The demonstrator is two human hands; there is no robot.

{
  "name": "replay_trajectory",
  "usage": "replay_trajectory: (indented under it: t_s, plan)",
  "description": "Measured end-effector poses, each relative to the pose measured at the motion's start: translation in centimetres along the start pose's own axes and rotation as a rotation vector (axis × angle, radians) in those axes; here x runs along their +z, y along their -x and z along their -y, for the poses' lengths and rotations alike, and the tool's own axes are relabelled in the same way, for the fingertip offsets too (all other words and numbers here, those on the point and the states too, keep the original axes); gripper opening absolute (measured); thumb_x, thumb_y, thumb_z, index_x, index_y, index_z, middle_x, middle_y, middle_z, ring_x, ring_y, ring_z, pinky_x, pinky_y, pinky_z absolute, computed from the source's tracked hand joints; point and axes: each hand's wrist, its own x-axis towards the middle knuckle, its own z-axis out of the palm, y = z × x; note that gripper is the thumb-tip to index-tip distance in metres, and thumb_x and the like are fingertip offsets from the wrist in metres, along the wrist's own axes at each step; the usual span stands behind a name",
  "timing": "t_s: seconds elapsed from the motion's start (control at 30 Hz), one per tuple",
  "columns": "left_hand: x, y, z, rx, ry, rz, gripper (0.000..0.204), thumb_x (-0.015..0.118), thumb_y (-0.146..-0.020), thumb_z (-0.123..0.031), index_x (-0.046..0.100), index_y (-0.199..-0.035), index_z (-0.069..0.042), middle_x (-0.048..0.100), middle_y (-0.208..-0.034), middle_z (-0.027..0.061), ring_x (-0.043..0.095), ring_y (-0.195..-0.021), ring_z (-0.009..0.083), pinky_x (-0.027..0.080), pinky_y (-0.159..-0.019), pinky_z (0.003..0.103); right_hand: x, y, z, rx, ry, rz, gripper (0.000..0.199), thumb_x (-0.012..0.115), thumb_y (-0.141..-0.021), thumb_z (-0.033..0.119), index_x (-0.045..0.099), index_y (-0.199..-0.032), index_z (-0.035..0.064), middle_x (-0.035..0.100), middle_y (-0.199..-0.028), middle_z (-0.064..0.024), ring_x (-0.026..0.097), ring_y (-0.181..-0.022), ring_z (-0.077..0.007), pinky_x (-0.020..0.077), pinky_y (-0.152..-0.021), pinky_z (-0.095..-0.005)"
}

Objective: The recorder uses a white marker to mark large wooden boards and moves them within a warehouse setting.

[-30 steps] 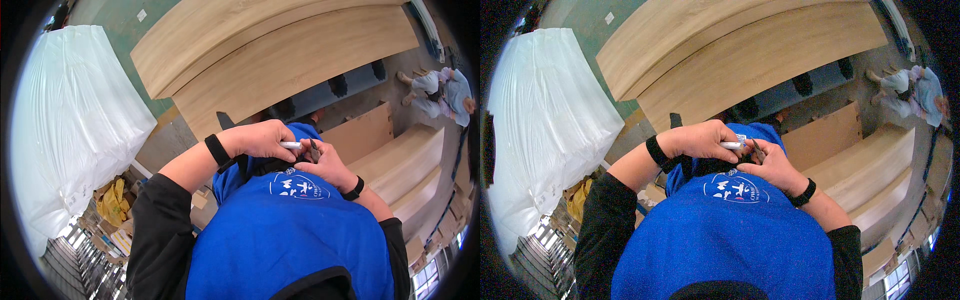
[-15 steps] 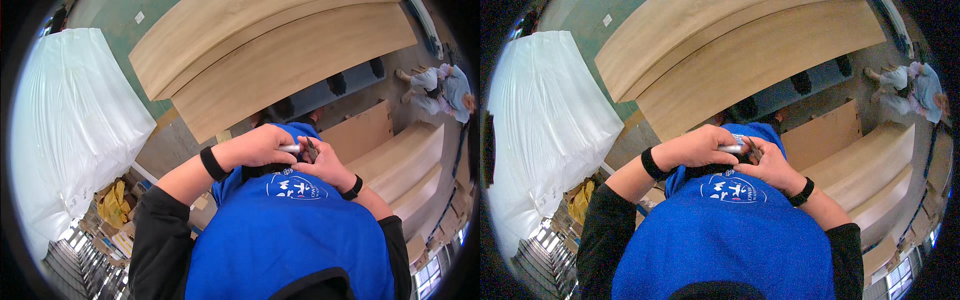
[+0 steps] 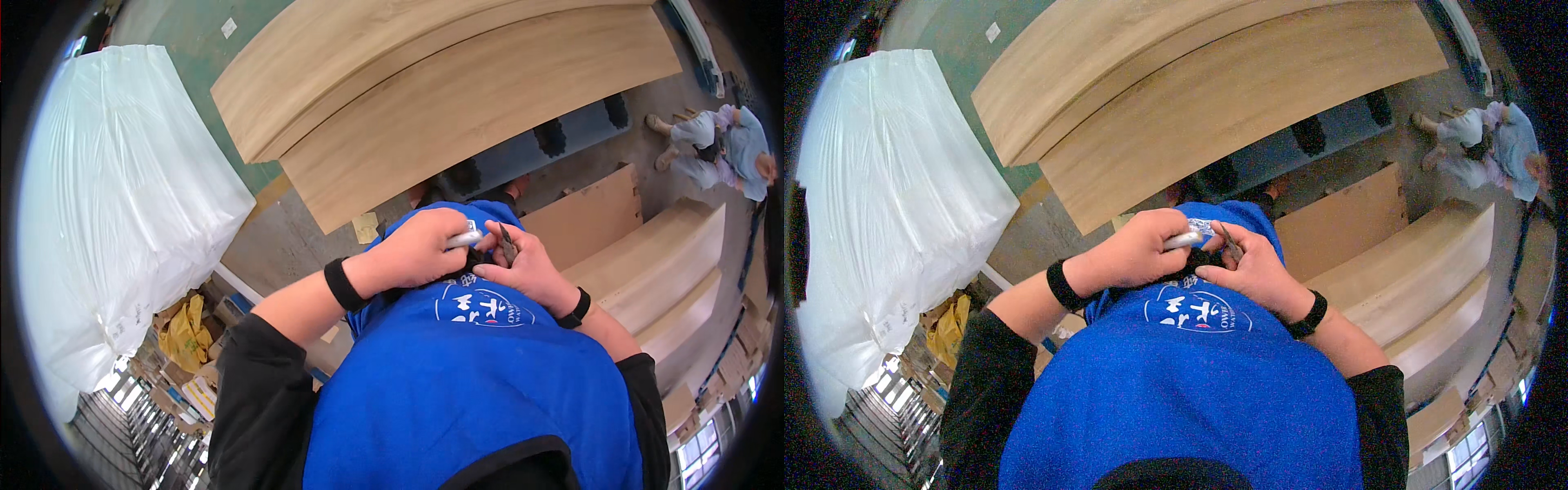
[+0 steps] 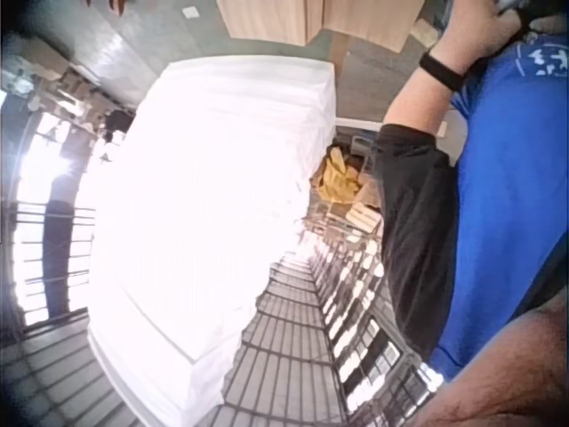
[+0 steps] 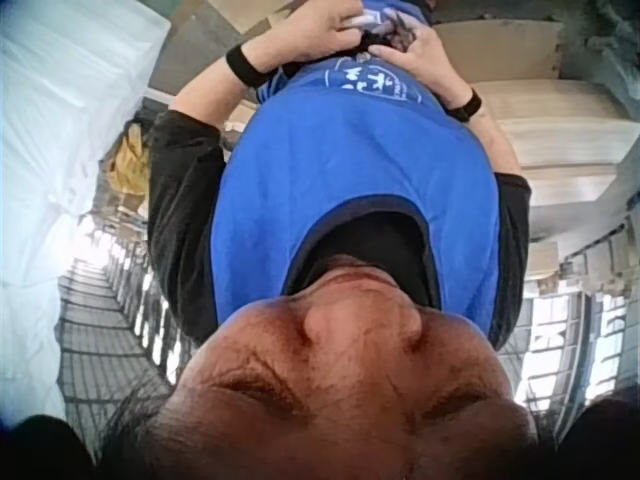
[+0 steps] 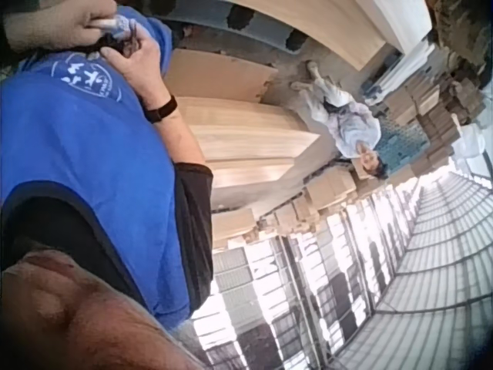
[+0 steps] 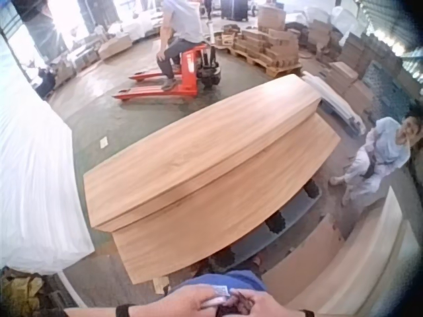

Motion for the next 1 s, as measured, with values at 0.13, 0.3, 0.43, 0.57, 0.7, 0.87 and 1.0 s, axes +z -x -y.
replay_trajectory:
  t_s: [0.13,0.3,0.43,0.57,0.7,0.87,1.0]
  plan:
    - [0.0,1.4,0.1,-0.395,0.416,0.013,0.011,0.062,-0.083,-0.013,0.057,-0.082,-0.003,0.054,-0.072,0.0039,0.049,-0.069,0.0103,0.043,-0.063,0.028,0.2,0.1,0.1,-0.042,0.026,0.006,0.069,0.083,-0.072,0.012,0.052,-0.133,0.0012,0.062,-0.097,0.0,0.042,-0.065,-0.0012,0.0406,-0.056,-0.0181]
    - [-1.1,0.9,0.0,-0.149,0.242,0.153,0.015,0.065,-0.082,-0.015,0.061,-0.088,-0.002,0.059,-0.074,0.0077,0.057,-0.071,0.0177,0.047,-0.067,0.032,0.3,0.2,-0.2,-0.06,0.097,-0.003,0.067,0.084,-0.072,0.013,0.054,-0.13,0.0017,0.064,-0.095,-0.0004,0.043,-0.064,-0.0018,0.0412,-0.056,-0.0187]
    - [-0.9,0.6,-0.3,-0.032,-0.089,0.152,0.015,0.063,-0.08,-0.013,0.059,-0.088,-0.001,0.061,-0.077,0.0145,0.058,-0.07,0.0272,0.047,-0.066,0.036,0.5,0.2,0.2,-0.056,0.138,-0.002,0.067,0.085,-0.071,0.014,0.054,-0.129,0.0011,0.065,-0.095,-0.0007,0.045,-0.065,-0.0025,0.0422,-0.057,-0.0193]
    - [1.0,1.4,0.2,-0.159,0.114,-0.056,0.011,0.06,-0.085,-0.012,0.057,-0.088,-0.002,0.059,-0.075,0.0085,0.056,-0.07,0.0201,0.046,-0.065,0.034,0.5,0.2,0.3,-0.016,0.126,-0.007,0.062,0.085,-0.07,0.014,0.057,-0.124,0.0014,0.062,-0.096,-0.0012,0.044,-0.062,-0.0042,0.0418,-0.056,-0.02]
    - [1.8,2.3,1.2,-0.398,0.481,-0.189,0.009,0.055,-0.094,-0.014,0.054,-0.091,-0.005,0.048,-0.076,-0.0046,0.043,-0.076,0.0055,0.04,-0.067,0.025,0.4,1.1,0.3,-0.268,0.305,-0.164,0.049,0.082,-0.069,0.007,0.058,-0.111,0.001,0.054,-0.098,-0.0037,0.042,-0.061,-0.0077,0.0402,-0.055,-0.0217]
    - [1.5,2.4,1.5,-0.458,0.696,-0.202,0.007,0.054,-0.094,-0.015,0.052,-0.092,-0.008,0.048,-0.074,-0.0061,0.043,-0.066,0.0033,0.038,-0.058,0.022,0.2,2.3,0.7,-0.403,0.446,-0.432,0.051,0.08,-0.067,0.0,0.055,-0.111,-0.0011,0.049,-0.11,-0.0092,0.049,-0.068,-0.013,0.0441,-0.06,-0.0254]
    - [1.8,2.6,2.1,-0.464,0.712,-0.207,0.008,0.054,-0.095,-0.016,0.051,-0.091,-0.009,0.047,-0.072,-0.0066,0.043,-0.062,0.003,0.037,-0.055,0.021,0.7,2.3,1.1,-0.494,0.62,-0.491,0.05,0.079,-0.067,0.0,0.055,-0.111,-0.0011,0.05,-0.113,-0.0119,0.055,-0.072,-0.02,0.048,-0.066,-0.0308]
